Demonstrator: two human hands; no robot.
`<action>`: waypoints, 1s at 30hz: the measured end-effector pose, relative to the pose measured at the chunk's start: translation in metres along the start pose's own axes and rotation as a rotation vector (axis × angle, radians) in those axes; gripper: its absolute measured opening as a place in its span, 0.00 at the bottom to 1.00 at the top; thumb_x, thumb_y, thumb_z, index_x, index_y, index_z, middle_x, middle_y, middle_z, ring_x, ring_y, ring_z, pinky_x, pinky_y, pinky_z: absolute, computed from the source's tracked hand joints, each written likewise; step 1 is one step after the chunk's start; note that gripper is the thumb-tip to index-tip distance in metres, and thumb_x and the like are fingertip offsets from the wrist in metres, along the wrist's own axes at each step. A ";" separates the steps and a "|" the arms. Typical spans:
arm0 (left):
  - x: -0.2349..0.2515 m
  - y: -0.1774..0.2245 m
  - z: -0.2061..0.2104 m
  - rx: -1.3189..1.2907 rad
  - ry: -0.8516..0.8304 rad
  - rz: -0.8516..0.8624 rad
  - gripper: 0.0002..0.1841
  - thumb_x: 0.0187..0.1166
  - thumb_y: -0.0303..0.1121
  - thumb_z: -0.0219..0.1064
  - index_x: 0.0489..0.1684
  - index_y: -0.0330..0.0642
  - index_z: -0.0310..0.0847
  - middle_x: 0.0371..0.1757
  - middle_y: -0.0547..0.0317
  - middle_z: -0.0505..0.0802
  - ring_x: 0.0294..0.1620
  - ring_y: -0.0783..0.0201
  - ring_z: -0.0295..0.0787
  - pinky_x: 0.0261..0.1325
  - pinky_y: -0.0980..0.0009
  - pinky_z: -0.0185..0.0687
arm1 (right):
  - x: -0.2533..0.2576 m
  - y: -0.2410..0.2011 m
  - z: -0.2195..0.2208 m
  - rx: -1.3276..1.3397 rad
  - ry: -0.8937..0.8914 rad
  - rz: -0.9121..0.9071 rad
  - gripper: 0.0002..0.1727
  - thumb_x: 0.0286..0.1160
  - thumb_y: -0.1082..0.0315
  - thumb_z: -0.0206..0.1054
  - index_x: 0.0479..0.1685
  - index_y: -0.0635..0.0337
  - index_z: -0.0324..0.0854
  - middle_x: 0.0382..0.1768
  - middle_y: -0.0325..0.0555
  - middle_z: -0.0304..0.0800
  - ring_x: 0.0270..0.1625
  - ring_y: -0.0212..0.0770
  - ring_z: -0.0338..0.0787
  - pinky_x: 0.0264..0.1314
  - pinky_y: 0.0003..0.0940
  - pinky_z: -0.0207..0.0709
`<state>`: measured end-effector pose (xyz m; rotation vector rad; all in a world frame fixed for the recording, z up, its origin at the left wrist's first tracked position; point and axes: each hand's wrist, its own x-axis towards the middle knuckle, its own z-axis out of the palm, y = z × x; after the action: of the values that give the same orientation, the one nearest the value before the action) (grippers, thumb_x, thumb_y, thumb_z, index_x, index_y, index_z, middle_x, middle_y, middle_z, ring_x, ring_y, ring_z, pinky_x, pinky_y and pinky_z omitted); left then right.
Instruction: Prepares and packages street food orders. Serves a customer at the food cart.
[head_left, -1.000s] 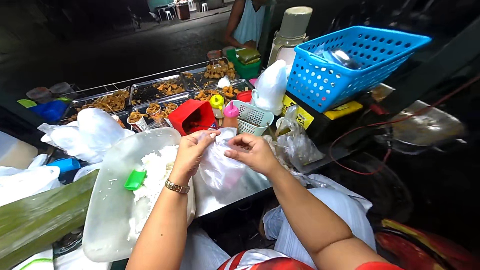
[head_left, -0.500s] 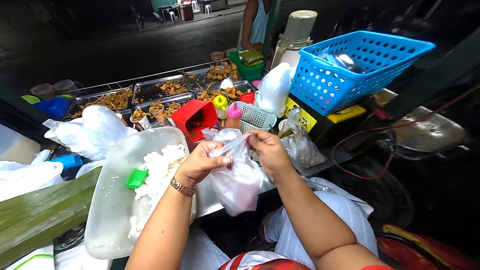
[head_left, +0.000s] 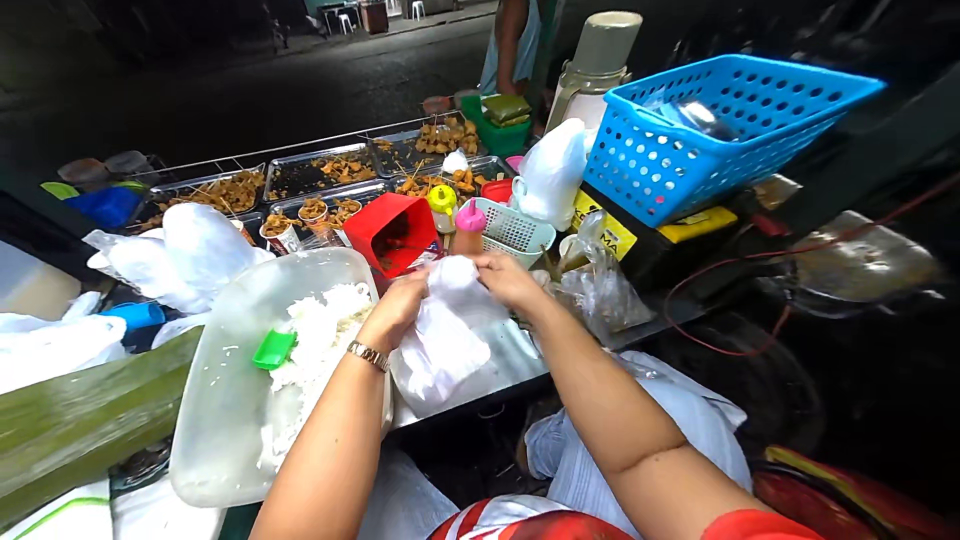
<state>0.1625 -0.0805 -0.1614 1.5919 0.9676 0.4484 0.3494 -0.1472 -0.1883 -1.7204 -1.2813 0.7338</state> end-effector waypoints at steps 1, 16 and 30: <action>0.006 -0.007 0.004 0.009 0.017 -0.089 0.14 0.88 0.32 0.53 0.63 0.44 0.82 0.46 0.59 0.90 0.40 0.68 0.85 0.42 0.66 0.82 | 0.011 0.017 0.015 0.054 -0.037 0.117 0.14 0.86 0.73 0.58 0.60 0.67 0.85 0.46 0.55 0.86 0.42 0.43 0.84 0.48 0.42 0.80; -0.003 0.011 -0.015 0.201 0.398 0.194 0.12 0.85 0.31 0.63 0.55 0.40 0.90 0.44 0.51 0.93 0.40 0.60 0.86 0.45 0.57 0.79 | -0.016 0.029 0.014 0.319 0.332 -0.001 0.14 0.87 0.64 0.63 0.45 0.66 0.89 0.43 0.49 0.90 0.40 0.35 0.87 0.48 0.34 0.82; -0.023 0.018 -0.012 -0.183 -0.049 0.379 0.19 0.67 0.13 0.73 0.56 0.36 0.88 0.45 0.58 0.95 0.38 0.71 0.92 0.44 0.73 0.91 | -0.056 -0.016 0.010 0.274 0.164 -0.332 0.19 0.93 0.64 0.51 0.59 0.64 0.87 0.45 0.44 0.94 0.46 0.29 0.90 0.55 0.31 0.84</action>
<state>0.1461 -0.0908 -0.1362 1.6110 0.5675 0.7337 0.3161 -0.1959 -0.1803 -1.2807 -1.2481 0.5325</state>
